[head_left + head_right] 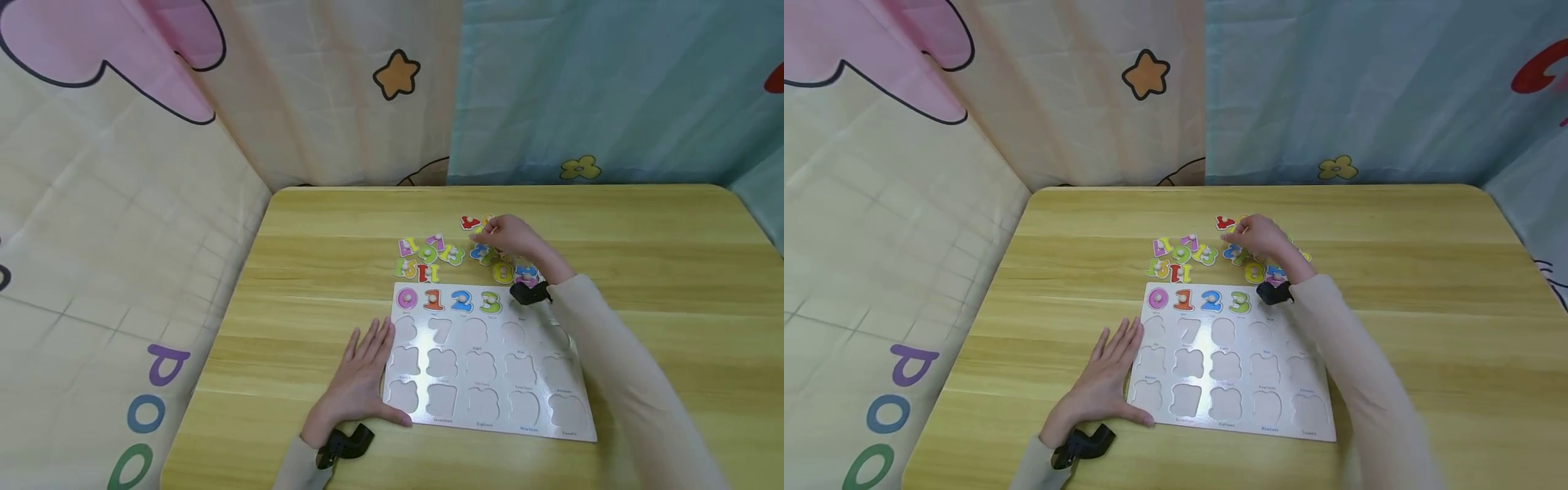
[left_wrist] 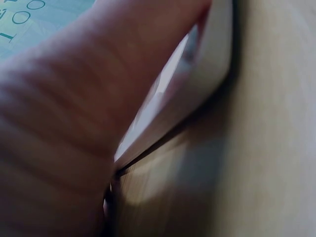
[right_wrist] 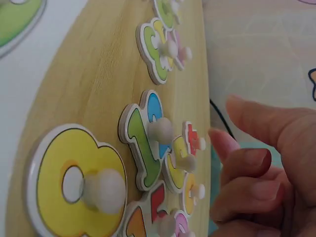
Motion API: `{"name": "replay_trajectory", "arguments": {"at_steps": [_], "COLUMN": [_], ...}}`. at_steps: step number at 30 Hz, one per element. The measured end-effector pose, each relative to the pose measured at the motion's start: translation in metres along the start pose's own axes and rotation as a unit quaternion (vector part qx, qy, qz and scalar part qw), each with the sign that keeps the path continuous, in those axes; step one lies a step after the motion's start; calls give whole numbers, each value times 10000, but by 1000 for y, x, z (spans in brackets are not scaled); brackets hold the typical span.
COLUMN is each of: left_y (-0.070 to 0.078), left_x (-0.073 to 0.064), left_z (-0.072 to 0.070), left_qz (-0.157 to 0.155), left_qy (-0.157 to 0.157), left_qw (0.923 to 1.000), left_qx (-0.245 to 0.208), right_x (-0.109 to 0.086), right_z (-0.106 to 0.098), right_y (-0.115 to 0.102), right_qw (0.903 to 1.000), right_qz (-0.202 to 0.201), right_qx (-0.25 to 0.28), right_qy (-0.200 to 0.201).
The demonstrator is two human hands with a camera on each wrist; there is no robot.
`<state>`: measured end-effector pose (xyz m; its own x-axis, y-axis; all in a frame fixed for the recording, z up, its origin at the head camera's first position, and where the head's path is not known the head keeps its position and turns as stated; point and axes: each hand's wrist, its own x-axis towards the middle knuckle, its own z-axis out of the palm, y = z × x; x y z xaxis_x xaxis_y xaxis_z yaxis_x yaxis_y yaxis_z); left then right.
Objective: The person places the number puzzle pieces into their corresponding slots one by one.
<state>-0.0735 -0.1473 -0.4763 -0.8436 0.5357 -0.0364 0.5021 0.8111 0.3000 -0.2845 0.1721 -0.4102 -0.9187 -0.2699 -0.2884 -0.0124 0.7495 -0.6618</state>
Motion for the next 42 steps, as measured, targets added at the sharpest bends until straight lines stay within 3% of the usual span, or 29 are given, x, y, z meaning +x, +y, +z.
{"name": "replay_trajectory", "arguments": {"at_steps": [3,8,20,27,35,42], "left_y": [0,0,4,4,3,3], "left_x": [0,1,0,-1,-2,-2], "left_z": [-1,-2,-2,-2,-2,-2], "left_qz": [15,44,9,-13,-128,-125], "left_qy": [-39,-65,-8,-39,-206,-176], "left_qw": [10000,10000,9999,10000,9997,9998], "left_qx": [17,55,103,48,44,30], "right_x": [16,32,48,49,47,21], "right_z": [1,7,16,20,23,9], "right_y": [-4,-10,-16,-11,-9,-7], "right_qw": [9977,9890,9804,9845,9902,9975], "right_qz": [311,560,634,599,211,-182], "right_qx": [-95,-651,-1158,-883,-466,47], "right_qy": [602,1202,1461,1388,1299,675]}}
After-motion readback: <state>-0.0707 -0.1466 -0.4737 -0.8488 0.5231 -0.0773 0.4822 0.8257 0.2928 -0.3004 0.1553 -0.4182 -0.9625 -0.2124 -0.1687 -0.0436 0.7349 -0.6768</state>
